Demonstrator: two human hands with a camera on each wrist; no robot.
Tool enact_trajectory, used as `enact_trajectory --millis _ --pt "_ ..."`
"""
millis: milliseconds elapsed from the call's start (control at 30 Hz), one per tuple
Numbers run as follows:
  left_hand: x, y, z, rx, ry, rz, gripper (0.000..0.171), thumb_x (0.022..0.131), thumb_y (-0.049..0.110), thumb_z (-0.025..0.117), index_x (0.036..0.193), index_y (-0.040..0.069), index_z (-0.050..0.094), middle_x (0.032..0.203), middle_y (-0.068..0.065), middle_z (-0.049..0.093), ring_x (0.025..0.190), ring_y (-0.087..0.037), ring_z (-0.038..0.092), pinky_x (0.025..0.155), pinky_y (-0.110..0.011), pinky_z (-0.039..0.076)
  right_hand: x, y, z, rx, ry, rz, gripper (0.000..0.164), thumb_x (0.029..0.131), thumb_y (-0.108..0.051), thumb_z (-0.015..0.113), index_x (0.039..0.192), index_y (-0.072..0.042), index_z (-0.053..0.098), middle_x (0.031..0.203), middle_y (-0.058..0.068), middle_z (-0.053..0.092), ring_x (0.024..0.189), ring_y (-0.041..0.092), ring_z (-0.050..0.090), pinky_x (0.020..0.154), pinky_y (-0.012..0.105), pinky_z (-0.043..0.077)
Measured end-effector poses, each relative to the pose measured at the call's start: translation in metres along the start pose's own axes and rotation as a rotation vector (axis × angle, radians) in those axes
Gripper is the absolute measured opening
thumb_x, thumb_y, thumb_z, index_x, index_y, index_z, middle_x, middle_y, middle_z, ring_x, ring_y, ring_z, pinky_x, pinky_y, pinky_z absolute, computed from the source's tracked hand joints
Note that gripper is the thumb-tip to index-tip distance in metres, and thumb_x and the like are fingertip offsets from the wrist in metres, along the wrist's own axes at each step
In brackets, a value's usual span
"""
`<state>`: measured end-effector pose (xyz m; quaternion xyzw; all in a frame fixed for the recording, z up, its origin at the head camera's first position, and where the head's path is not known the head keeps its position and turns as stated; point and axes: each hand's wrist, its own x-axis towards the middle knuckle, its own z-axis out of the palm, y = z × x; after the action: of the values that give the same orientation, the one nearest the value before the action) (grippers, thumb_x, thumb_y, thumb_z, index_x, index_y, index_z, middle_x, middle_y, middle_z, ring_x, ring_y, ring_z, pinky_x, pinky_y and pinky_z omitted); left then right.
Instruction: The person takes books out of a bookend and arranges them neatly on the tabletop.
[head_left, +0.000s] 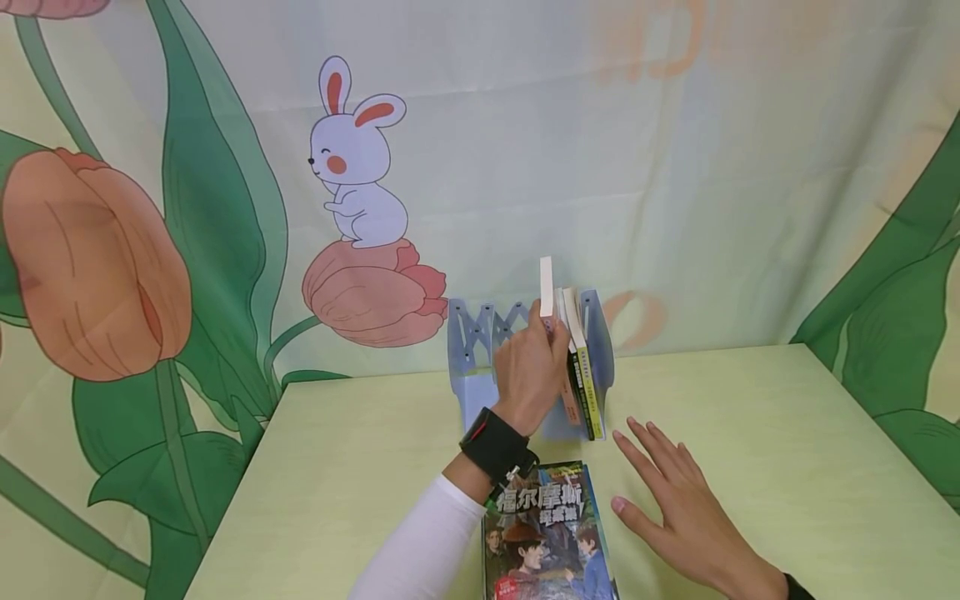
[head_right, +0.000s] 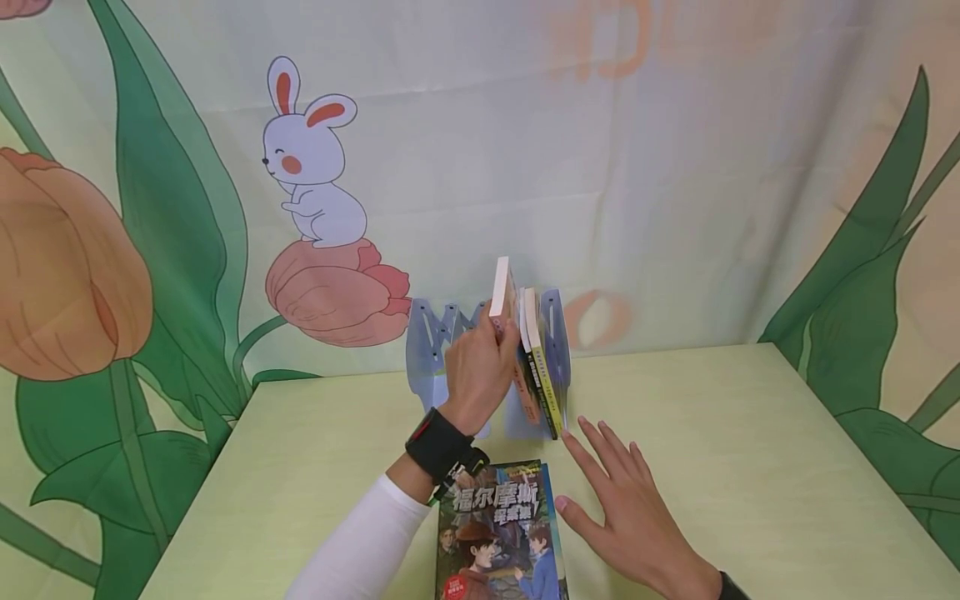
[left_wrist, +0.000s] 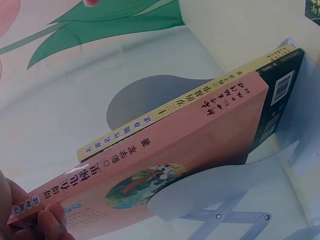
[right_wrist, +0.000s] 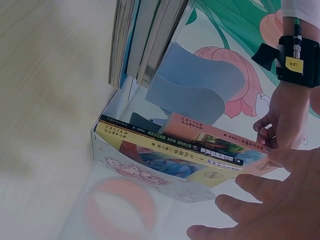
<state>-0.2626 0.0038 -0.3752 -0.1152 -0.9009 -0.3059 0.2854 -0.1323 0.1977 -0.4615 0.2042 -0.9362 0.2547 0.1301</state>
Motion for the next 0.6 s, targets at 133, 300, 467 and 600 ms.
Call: enact_trajectory --millis 133,300,467,600 --pt "0.0013 0.0017 -0.0032 0.000 0.008 -0.002 0.048 0.103 0.030 0.040 0.141 0.001 0.049 0.051 0.003 0.040 0.039 -0.011 0.030 0.042 -0.024 0.018 0.0001 -0.0002 -0.0004 0.000 0.000 0.000 0.072 0.093 -0.045 0.062 0.155 -0.035 0.027 0.163 0.001 0.024 0.150 0.033 0.021 0.110 0.067 0.020" --pt "0.0030 0.0030 -0.0061 -0.006 0.008 -0.008 0.048 0.102 0.029 0.040 0.140 0.001 0.049 0.051 0.002 0.040 0.039 -0.011 0.029 0.042 -0.024 0.018 0.0002 -0.0012 -0.0013 -0.001 -0.010 0.013 0.072 0.094 -0.047 0.061 0.155 -0.035 0.027 0.163 0.001 0.024 0.150 0.032 0.020 0.111 0.067 0.020" --pt "0.0044 0.0025 -0.0077 -0.021 0.007 -0.015 0.049 0.103 0.030 0.039 0.141 0.001 0.048 0.051 0.002 0.041 0.039 -0.011 0.029 0.041 -0.024 0.018 -0.0001 -0.0016 -0.0012 0.006 -0.010 0.013 0.071 0.094 -0.046 0.061 0.155 -0.036 0.026 0.163 0.002 0.025 0.151 0.032 0.020 0.111 0.067 0.019" --pt "0.0055 0.0031 -0.0098 -0.037 0.015 -0.013 0.050 0.103 0.031 0.038 0.142 0.001 0.048 0.052 0.002 0.042 0.038 -0.011 0.030 0.041 -0.024 0.019 0.0000 -0.0015 -0.0009 0.006 -0.010 0.014 0.071 0.094 -0.046 0.061 0.155 -0.036 0.026 0.163 0.002 0.025 0.151 0.030 0.018 0.112 0.066 0.019"
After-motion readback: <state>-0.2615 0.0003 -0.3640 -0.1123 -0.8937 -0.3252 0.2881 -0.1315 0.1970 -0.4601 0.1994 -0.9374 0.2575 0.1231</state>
